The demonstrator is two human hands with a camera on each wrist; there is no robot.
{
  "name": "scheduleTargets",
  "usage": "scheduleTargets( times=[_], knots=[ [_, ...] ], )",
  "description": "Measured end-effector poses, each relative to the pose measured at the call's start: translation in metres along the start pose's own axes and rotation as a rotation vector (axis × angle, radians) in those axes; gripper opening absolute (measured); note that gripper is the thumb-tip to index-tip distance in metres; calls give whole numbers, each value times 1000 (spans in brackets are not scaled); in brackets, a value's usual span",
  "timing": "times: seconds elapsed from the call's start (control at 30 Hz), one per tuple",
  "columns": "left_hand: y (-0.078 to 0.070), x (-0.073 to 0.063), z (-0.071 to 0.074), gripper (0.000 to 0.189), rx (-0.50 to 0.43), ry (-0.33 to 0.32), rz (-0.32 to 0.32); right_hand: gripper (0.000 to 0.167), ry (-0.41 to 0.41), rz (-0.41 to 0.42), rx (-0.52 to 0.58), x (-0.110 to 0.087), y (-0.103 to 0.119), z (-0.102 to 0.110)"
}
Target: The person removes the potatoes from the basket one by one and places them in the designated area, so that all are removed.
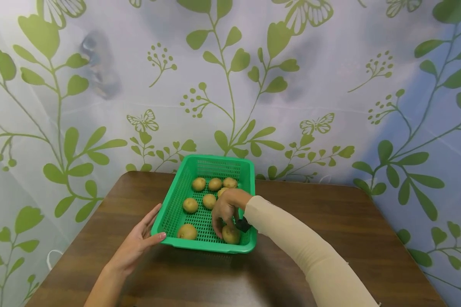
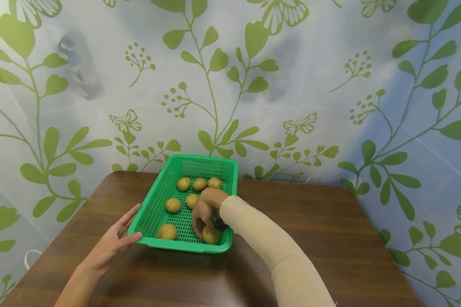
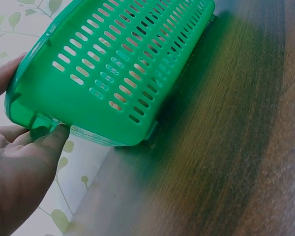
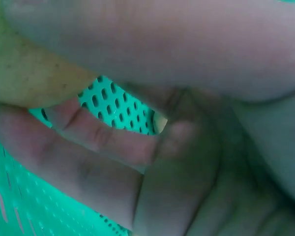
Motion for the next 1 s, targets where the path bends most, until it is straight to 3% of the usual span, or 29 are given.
scheduleTargets(
  times=[0.3,0.5,0.73,1.0],
  knots=[
    [2,-3,0,85,-19,-7,-18,35,-15,47,28,-17,0,7],
    [1,-1,-2,84,-10,-5,-14,40,-42,88,151,-31,-3,7],
    [0,-2,-1,84,7,-28,-3,38,-172,215,225,-42,-4,13],
    [3,-3,-1,83,13,-32,-3,41,-263,375,324,-64,-6,14]
  ],
)
Point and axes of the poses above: each hand's wrist, its own x-axis towards the middle knuckle, its own z-axis out of the back of the hand, y = z × x, the point moved 8 cm from there along x, towards the middle knuckle, and after that the axes turned 1 degree about x, right-handed, at the moved point
